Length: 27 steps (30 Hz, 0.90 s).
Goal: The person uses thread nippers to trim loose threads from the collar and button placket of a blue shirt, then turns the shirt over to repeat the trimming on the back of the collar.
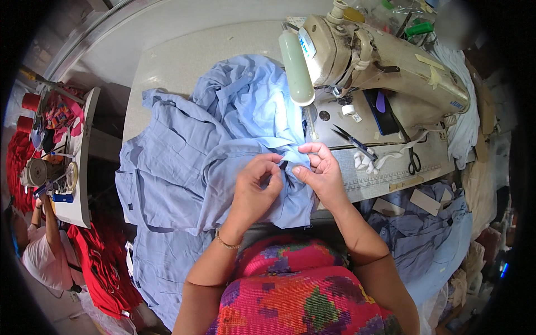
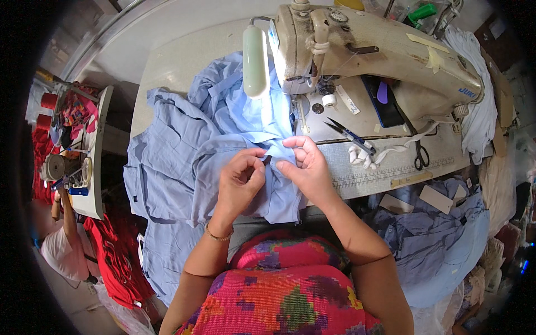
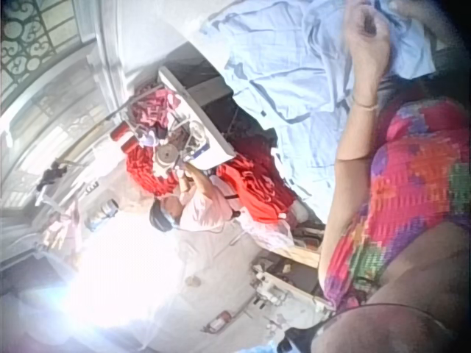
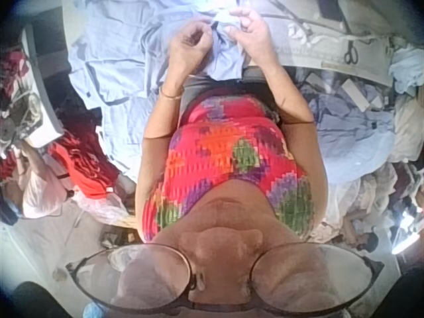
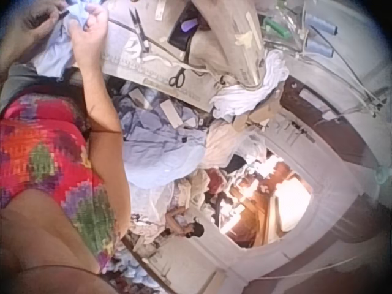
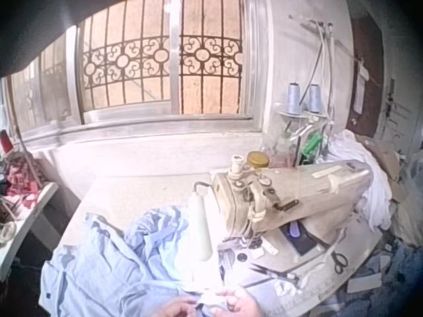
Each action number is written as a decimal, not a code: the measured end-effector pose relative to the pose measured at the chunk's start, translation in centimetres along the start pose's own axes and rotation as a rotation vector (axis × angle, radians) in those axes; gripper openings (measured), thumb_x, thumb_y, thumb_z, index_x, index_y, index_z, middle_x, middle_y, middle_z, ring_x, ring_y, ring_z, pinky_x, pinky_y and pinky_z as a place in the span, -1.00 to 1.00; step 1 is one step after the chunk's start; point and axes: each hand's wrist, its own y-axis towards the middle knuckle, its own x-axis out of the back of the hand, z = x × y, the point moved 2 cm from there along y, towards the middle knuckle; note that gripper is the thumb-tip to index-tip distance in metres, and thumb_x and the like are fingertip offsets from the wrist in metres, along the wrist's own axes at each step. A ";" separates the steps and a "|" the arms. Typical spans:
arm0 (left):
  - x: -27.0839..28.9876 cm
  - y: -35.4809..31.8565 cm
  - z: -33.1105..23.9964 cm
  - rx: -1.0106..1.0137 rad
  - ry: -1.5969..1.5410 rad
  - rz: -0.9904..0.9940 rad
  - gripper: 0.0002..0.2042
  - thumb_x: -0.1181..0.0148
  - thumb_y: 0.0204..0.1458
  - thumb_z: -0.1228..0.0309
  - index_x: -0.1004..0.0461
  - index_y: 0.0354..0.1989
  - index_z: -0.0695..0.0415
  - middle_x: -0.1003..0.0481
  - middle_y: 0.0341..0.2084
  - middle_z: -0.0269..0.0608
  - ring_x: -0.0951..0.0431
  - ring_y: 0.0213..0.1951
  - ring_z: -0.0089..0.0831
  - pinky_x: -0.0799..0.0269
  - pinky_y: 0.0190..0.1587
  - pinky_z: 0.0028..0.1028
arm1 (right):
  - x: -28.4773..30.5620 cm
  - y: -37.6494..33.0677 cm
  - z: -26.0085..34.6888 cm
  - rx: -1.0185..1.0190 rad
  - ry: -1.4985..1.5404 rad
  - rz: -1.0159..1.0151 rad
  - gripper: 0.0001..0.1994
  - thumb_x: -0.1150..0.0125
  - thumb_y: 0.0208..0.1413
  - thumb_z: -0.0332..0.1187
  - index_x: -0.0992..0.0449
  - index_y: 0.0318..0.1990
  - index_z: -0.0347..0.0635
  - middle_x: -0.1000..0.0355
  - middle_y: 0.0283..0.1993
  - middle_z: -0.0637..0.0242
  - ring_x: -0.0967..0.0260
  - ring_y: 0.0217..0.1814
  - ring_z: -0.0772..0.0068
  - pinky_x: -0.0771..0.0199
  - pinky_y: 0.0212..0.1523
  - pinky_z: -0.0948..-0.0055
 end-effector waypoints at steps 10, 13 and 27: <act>-0.2 -0.1 -1.1 -0.159 0.224 0.035 -0.92 -0.12 -0.09 0.61 -0.46 -0.40 0.34 -0.47 -0.22 -0.01 -0.52 -0.33 -0.30 -0.39 -0.32 -0.50 | -0.5 -0.1 0.2 0.010 -0.036 0.027 -0.62 -0.11 -0.02 -0.62 -0.19 -0.03 -0.26 -0.42 -0.23 0.31 -0.34 -0.23 0.69 -0.35 -0.22 0.70; -0.2 0.1 -1.3 -0.190 0.277 0.052 -0.92 -0.11 -0.11 0.62 -0.44 -0.41 0.35 -0.46 -0.23 0.02 -0.52 -0.36 -0.22 -0.41 -0.34 -0.45 | -0.7 -0.3 0.0 0.056 -0.129 0.014 -0.64 -0.11 -0.03 -0.62 -0.22 -0.05 -0.27 -0.40 -0.29 0.36 -0.30 -0.27 0.72 -0.32 -0.27 0.70; 0.6 0.8 -0.8 -0.146 0.218 -0.039 -0.97 -0.09 -0.14 0.63 -0.37 -0.51 0.31 -0.44 -0.31 -0.16 -0.41 -0.46 -0.49 -0.32 -0.42 -0.58 | -0.6 -0.5 0.1 0.045 -0.112 -0.005 -0.68 -0.10 -0.01 -0.60 -0.25 -0.06 -0.26 -0.41 -0.27 0.38 -0.29 -0.26 0.74 -0.30 -0.24 0.71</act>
